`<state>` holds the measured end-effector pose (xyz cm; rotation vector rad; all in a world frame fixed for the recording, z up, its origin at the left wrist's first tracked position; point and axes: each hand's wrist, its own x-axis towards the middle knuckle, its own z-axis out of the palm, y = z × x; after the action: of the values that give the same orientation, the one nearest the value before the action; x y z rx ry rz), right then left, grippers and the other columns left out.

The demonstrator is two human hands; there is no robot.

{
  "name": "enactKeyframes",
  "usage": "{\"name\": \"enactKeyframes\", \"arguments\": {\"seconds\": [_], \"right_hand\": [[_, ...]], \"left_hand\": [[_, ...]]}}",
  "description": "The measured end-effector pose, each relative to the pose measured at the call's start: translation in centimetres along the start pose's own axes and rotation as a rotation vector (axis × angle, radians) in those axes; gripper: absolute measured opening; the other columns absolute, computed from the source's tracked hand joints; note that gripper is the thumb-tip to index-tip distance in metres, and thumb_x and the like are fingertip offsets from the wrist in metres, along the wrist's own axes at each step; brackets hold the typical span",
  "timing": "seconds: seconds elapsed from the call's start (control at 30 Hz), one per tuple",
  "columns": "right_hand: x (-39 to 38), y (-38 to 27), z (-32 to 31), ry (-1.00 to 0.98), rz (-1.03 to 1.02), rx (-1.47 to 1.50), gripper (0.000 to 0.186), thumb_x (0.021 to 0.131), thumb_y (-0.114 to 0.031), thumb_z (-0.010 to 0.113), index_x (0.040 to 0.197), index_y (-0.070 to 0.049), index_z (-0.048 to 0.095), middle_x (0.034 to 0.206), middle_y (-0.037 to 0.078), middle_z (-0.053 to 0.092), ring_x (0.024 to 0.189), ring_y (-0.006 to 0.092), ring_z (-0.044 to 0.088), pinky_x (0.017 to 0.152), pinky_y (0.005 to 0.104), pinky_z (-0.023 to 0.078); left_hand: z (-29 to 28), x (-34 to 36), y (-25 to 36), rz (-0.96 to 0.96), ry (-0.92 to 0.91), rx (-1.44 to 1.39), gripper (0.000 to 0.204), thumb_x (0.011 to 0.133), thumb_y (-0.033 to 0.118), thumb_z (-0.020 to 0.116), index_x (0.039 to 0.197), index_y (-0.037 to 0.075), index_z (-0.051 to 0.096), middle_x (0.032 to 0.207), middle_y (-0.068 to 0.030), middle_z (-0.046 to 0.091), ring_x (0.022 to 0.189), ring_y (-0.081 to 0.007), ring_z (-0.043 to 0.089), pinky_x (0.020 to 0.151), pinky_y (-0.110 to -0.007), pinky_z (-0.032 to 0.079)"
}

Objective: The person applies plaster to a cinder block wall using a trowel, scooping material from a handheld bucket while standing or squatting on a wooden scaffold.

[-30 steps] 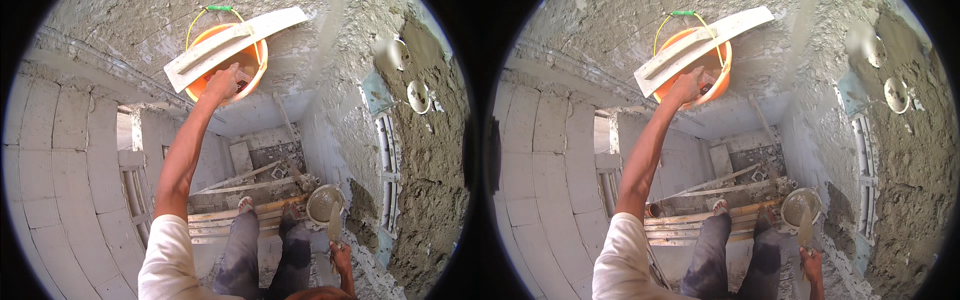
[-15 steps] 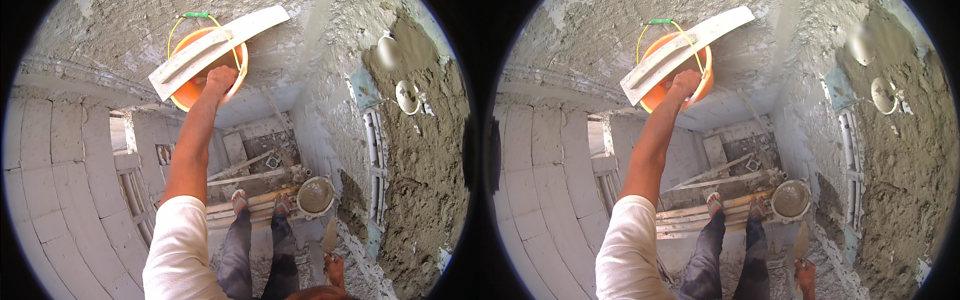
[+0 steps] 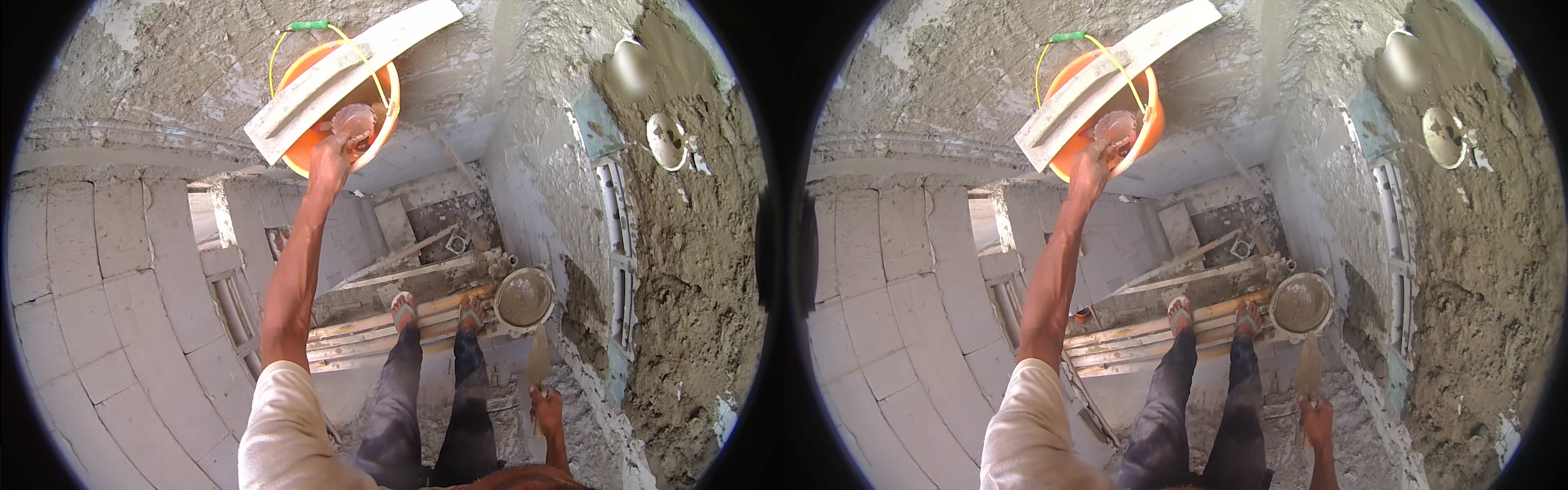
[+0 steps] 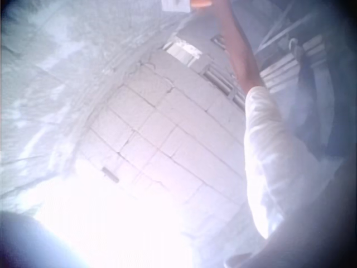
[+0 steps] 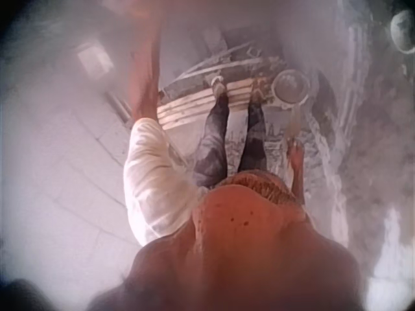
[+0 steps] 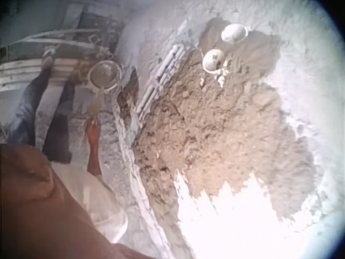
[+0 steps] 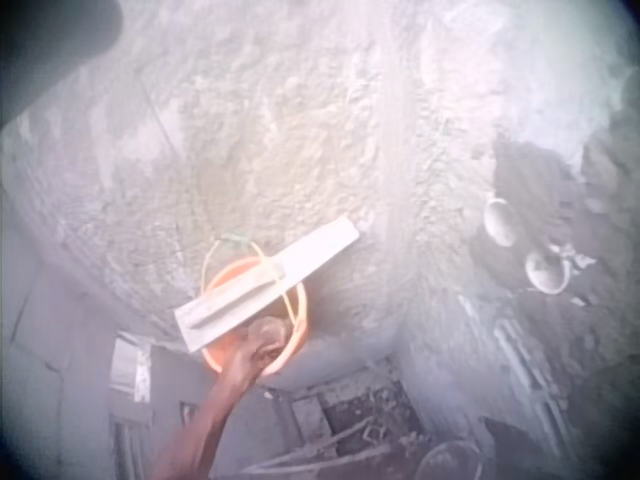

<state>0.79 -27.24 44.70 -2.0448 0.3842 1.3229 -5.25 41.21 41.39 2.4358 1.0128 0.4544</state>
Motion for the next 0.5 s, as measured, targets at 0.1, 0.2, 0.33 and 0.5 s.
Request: {"name": "enactKeyframes", "arguments": {"seconds": [0.1, 0.2, 0.33, 0.5], "right_hand": [[-0.1, -0.3, 0.2, -0.008, -0.002, -0.024, 0.021, 0.095, -0.02, 0.068, 0.084, -0.005, 0.059, 0.057, 0.0, 0.05, 0.04, 0.0105, 0.046, 0.039, 0.0303, 0.038], [-0.6, -0.7, 0.5, -0.008, -0.024, -0.04, 0.02, 0.095, -0.02, 0.067, 0.084, -0.005, 0.06, 0.057, -0.001, 0.048, 0.041, 0.01, 0.046, 0.039, 0.0302, 0.037], [-0.7, 0.3, 0.5, 0.024, 0.001, -0.071, 0.019, 0.095, -0.021, 0.067, 0.087, -0.005, 0.062, 0.058, -0.001, 0.049, 0.043, 0.0089, 0.046, 0.041, 0.0299, 0.037], [-1.4, 0.1, 0.5, 0.051, 0.059, -0.158, 0.025, 0.094, -0.025, 0.067, 0.095, 0.001, 0.065, 0.064, 0.004, 0.056, 0.051, 0.013, 0.052, 0.047, 0.0342, 0.043]], "left_hand": [[-2.4, -2.8, 1.2, 0.07, 0.162, 0.012, 0.026, 0.087, -0.009, 0.057, 0.109, -0.001, 0.07, 0.097, -0.0214, 0.071, 0.088, -0.0317, 0.072, 0.08, -0.04, 0.057], [-4.8, -4.6, 2.6, 0.131, 0.307, 0.053, 0.026, 0.088, -0.009, 0.059, 0.109, -0.001, 0.07, 0.101, -0.0194, 0.072, 0.091, -0.0294, 0.072, 0.082, -0.037, 0.057], [-8.9, -6.6, 6.5, 0.233, 0.392, 0.165, 0.028, 0.088, -0.01, 0.062, 0.111, 0.001, 0.072, 0.102, -0.0159, 0.073, 0.094, -0.0267, 0.073, 0.083, -0.035, 0.057], [-9.7, -11.0, 13.0, 0.292, 0.193, 0.277, 0.033, 0.088, -0.013, 0.06, 0.118, 0.001, 0.066, 0.095, -0.0134, 0.067, 0.086, -0.027, 0.065, 0.078, -0.038, 0.053]]}}
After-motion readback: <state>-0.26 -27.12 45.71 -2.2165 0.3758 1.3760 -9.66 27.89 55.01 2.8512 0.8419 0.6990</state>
